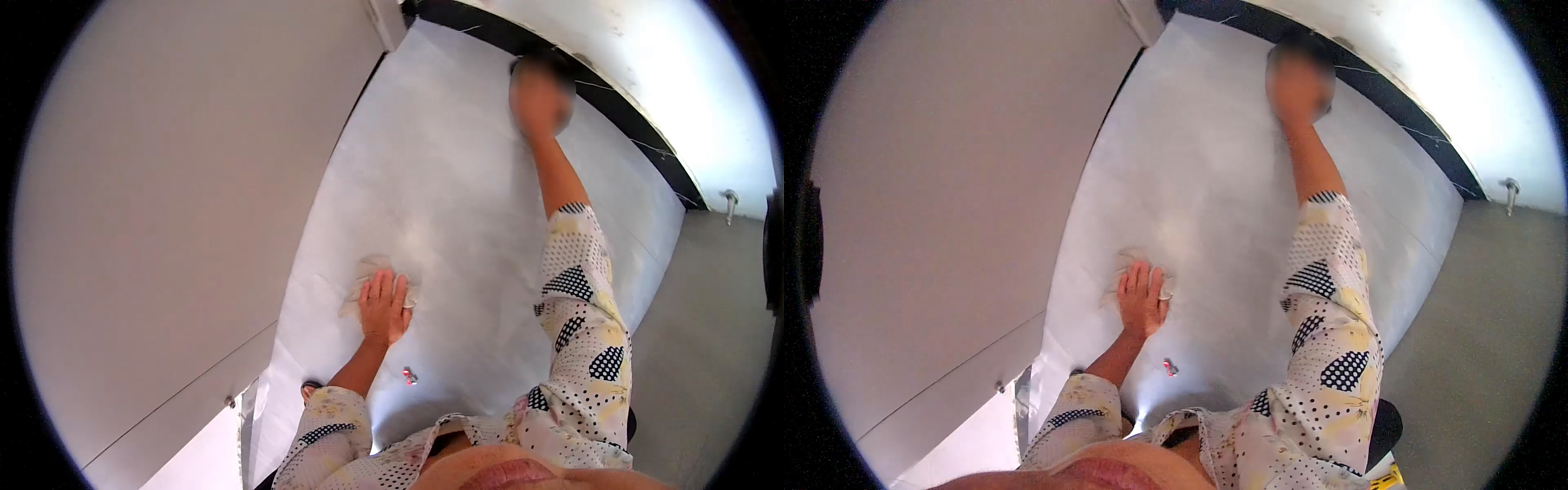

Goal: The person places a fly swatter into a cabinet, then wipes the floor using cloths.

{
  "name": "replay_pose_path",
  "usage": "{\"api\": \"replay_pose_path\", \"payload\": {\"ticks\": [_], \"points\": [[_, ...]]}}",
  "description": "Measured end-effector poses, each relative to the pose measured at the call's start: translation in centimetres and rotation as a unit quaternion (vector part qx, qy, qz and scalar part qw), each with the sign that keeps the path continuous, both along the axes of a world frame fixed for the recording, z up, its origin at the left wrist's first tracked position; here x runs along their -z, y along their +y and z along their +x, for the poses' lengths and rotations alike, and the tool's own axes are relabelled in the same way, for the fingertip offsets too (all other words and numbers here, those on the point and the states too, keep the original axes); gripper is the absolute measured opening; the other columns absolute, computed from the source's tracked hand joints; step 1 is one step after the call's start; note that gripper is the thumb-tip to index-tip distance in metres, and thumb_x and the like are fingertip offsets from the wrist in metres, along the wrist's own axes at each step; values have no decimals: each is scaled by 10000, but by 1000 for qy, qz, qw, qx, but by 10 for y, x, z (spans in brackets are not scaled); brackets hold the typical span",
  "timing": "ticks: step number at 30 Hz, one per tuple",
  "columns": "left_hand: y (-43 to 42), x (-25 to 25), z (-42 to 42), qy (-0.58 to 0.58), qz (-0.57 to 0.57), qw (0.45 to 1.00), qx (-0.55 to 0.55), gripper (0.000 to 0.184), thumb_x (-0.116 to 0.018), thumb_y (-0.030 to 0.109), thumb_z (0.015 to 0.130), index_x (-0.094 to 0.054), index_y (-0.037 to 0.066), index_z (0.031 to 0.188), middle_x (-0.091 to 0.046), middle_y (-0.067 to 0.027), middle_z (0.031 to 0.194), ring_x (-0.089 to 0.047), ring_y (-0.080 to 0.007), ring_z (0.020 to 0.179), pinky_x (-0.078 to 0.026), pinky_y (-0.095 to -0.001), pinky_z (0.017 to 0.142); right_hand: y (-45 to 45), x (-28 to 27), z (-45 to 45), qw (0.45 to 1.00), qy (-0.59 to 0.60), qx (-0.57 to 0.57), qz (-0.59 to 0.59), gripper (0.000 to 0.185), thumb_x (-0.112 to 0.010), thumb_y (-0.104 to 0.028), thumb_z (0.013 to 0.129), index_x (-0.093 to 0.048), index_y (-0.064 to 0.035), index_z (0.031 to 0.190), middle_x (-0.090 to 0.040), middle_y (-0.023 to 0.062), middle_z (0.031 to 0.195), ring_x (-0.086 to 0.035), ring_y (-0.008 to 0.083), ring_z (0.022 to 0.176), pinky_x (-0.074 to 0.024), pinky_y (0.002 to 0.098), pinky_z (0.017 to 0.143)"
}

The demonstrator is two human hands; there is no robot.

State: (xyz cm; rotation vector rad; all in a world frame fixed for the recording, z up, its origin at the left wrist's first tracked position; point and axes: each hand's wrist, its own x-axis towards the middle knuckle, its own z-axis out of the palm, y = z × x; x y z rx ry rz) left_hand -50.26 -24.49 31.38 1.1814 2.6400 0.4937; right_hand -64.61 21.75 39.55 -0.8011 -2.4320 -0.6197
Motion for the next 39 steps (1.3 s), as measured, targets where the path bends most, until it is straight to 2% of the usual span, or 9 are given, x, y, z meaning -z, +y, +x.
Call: {"api": "replay_pose_path", "payload": {"ticks": [8, 10, 16, 20, 23, 27, 29, 33, 39], "points": [[-18, -45, -40, -36, -1, 999, 17, 606, -591, 306, 760, -414, 157, 1320, -330, -105, 1414, -234, -258, 1340, -163, -476, 1069, -104, -2, -111, 955, -122, -208, -173, 359, -525, -240, 814, -531, -181, 1169, -478, 59, 1259, -442, 278, 1145, -394, 478, 879], [-41, -26, -49, -17, -16, 1000, 6, 600, -581, 313, 769, -411, 159, 1323, -333, -101, 1412, -237, -258, 1338, -162, -471, 1072, -178, 11, -83, 935, -12, -319, -152, 297, -550, -77, 723, -609, -112, 1012, -600, 109, 1029, -550, 307, 957, -430, 439, 811], [-94, 63, -68, -34, -54, 998, 15, 625, -560, 311, 782, -369, 172, 1361, -276, -90, 1447, -181, -242, 1360, -129, -470, 1087, -320, 86, 63, 876, -171, -364, -265, 328, -634, -100, 699, -613, -194, 1012, -557, -4, 1128, -507, 192, 1011, -349, 338, 781], [-119, 107, -65, -5, -95, 995, -22, 595, -563, 326, 791, -385, 189, 1342, -310, -64, 1429, -211, -214, 1351, -145, -439, 1088, -338, 111, 128, 754, -314, -343, -464, 359, -626, -108, 783, -578, -139, 1138, -562, 52, 1157, -514, 204, 1084, -395, 379, 915], [-127, 132, -35, 32, -87, 995, -30, 589, -564, 324, 790, -389, 190, 1336, -321, -60, 1418, -215, -218, 1348, -144, -430, 1091, -269, 134, 210, 575, -96, -162, -796, 357, -606, -137, 843, -551, -75, 1191, -576, 51, 1155, -523, 169, 1073, -415, 330, 928], [-90, 138, 22, 28, -63, 997, -23, 587, -561, 286, 793, -376, 176, 1339, -316, -63, 1413, -231, -227, 1338, -156, -427, 1089, -87, 101, 310, 809, 110, 43, -576, 372, -582, -254, 865, -570, -40, 1169, -637, 76, 1017, -581, 161, 924, -448, 307, 820], [-69, 136, 53, 43, -45, 998, -21, 592, -563, 272, 791, -371, 172, 1342, -309, -66, 1417, -235, -229, 1335, -167, -429, 1085, -1, 101, 348, 841, 206, 46, -497, 394, -555, -254, 875, -536, -45, 1209, -630, 116, 1043, -591, 212, 943, -437, 315, 833], [-25, 132, 126, 66, -2, 998, -22, 592, -569, 261, 788, -376, 160, 1338, -314, -77, 1414, -242, -231, 1332, -179, -434, 1075, 33, 112, 380, 931, 21, 315, -186, 473, -516, -356, 861, -498, -116, 1268, -489, 129, 1298, -418, 298, 1229, -331, 448, 992], [17, 121, 121, 72, -13, 997, -24, 593, -572, 240, 789, -375, 152, 1342, -327, -91, 1407, -246, -248, 1331, -178, -439, 1076, -84, 146, 290, 976, -92, -58, -187, 370, -533, -175, 798, -569, -224, 1163, -497, 71, 1277, -475, 263, 1138, -349, 499, 841]]}}
